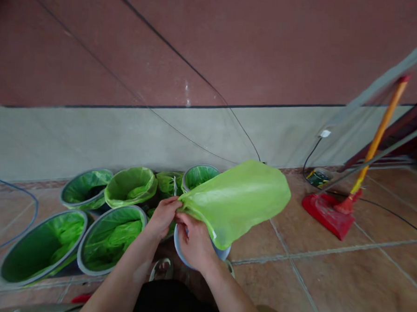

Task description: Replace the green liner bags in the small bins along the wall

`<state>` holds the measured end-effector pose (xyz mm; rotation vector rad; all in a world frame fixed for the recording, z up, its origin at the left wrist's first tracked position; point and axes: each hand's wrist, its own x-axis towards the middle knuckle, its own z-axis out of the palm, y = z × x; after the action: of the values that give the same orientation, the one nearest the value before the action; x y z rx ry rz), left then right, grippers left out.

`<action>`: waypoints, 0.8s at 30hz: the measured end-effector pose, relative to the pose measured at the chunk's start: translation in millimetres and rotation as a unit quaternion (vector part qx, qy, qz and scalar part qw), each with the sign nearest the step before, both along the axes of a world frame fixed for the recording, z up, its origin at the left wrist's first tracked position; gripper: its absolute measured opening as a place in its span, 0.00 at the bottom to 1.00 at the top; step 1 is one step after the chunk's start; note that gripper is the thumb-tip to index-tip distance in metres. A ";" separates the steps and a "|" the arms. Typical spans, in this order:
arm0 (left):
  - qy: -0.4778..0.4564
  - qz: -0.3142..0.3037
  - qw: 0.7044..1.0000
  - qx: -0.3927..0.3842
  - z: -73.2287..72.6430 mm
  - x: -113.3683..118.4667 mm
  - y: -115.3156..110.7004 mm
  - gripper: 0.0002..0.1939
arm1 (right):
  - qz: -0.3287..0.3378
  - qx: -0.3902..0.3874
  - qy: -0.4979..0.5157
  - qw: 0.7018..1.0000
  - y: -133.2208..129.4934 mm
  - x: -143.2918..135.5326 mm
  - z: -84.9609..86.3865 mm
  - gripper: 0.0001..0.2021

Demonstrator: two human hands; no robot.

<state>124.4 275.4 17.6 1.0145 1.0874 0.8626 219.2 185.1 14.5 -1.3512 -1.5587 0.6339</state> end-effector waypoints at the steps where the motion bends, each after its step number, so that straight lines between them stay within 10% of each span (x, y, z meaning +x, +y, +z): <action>1: 0.035 -0.003 0.998 0.045 -1.2 -2.6 3.6 0.04 | -0.014 0.013 0.008 1.000 -1.6 1.2 0.9 0.15; 7: 0.215 -0.131 0.927 0.278 2.3 -9.7 8.2 0.14 | -0.150 0.094 -0.007 0.984 3.8 24.5 10.0 0.17; 11: 0.239 -0.198 0.896 0.319 3.8 -0.8 -5.5 0.19 | -0.091 0.069 -0.064 0.991 17.1 35.0 3.7 0.27; 15: 0.269 -0.208 0.877 0.339 1.0 5.7 -12.5 0.22 | -0.135 0.069 -0.067 0.986 21.0 38.1 2.5 0.16; 24: 0.148 -0.079 0.950 0.262 2.0 4.9 -2.4 0.06 | -0.202 0.087 0.077 0.972 13.6 46.1 14.4 0.09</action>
<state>129.3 272.9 19.5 1.6966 1.0256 0.9071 265.3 198.7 28.9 -1.3946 -1.1408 0.3318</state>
